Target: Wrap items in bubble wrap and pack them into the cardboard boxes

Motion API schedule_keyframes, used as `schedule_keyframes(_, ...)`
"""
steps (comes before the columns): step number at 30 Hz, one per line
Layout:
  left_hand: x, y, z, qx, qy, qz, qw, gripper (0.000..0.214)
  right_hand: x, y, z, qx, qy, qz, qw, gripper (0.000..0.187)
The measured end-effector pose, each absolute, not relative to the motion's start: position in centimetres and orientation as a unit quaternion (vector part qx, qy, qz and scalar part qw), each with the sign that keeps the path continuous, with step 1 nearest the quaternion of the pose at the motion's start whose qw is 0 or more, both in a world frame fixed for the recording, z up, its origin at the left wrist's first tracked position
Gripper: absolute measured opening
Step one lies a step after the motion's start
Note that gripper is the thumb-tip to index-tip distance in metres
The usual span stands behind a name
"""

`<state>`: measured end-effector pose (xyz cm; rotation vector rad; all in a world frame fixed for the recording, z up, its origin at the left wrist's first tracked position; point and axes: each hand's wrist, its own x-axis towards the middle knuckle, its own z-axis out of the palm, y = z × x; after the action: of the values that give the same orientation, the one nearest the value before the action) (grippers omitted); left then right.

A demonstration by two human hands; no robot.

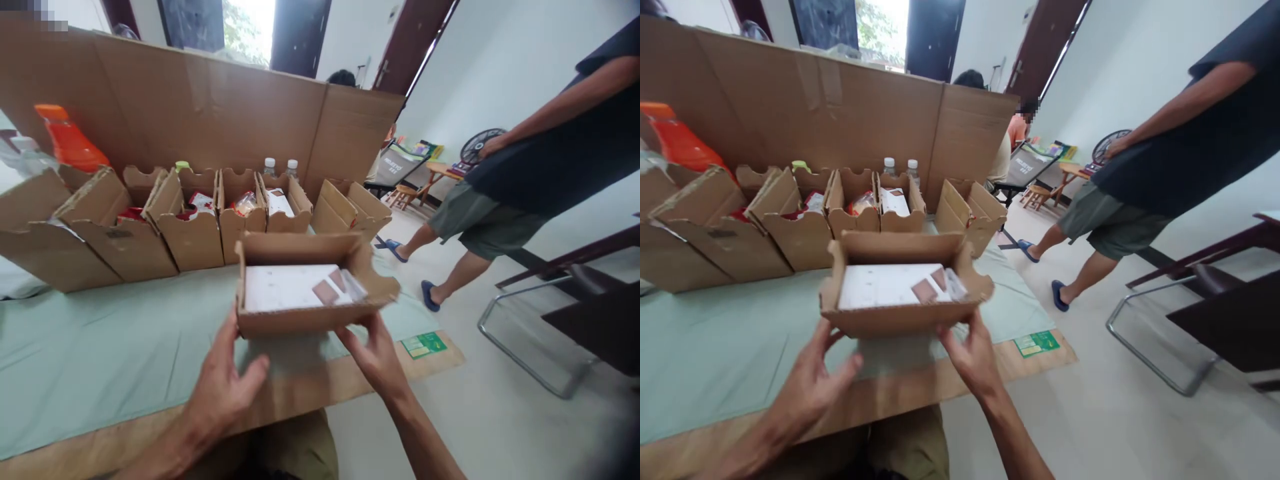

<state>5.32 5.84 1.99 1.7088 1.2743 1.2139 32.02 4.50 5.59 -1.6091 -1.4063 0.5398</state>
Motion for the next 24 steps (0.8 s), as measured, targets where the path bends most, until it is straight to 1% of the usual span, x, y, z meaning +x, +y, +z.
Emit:
schedule_keyframes(3,6.0,3.4,0.5,0.684,0.485,0.446,0.313,0.069,33.4,0.9,4.1,-0.696,-0.541,0.191,0.433,0.036)
schedule_keyframes(6,5.0,2.3,0.8,0.684,0.502,0.443,0.289,0.067,32.7,1.7,3.4,-0.668,-0.557,0.222,0.441,0.039)
schedule_keyframes(8,4.8,1.7,1.3,0.696,0.506,0.429,0.275,0.071,32.4,4.3,3.4,-0.628,-0.565,0.238,0.479,0.040)
schedule_keyframes(11,6.0,-0.1,1.3,0.717,0.498,0.411,0.265,0.081,33.1,7.7,3.1,-0.561,-0.555,0.265,0.555,0.051)
schedule_keyframes(13,7.0,-1.5,0.9,0.730,0.482,0.408,0.262,0.080,33.9,8.5,2.3,-0.539,-0.533,0.287,0.585,0.060)
schedule_keyframes(15,7.6,-2.4,0.5,0.740,0.475,0.404,0.251,0.077,34.5,8.2,1.2,-0.542,-0.506,0.307,0.597,0.064)
schedule_keyframes(17,7.7,-2.7,0.2,0.744,0.483,0.399,0.233,0.074,34.8,7.5,0.2,-0.553,-0.481,0.321,0.599,0.061)
schedule_keyframes(20,7.4,-2.5,-0.5,0.747,0.492,0.396,0.207,0.073,34.6,7.1,-0.4,-0.563,-0.469,0.334,0.594,0.050)
schedule_keyframes(22,7.2,-2.3,-1.2,0.755,0.487,0.388,0.205,0.078,34.5,7.5,-0.2,-0.563,-0.475,0.335,0.587,0.046)
schedule_keyframes(24,7.3,-2.2,-1.7,0.767,0.470,0.373,0.227,0.085,34.7,8.3,0.1,-0.565,-0.484,0.330,0.581,0.045)
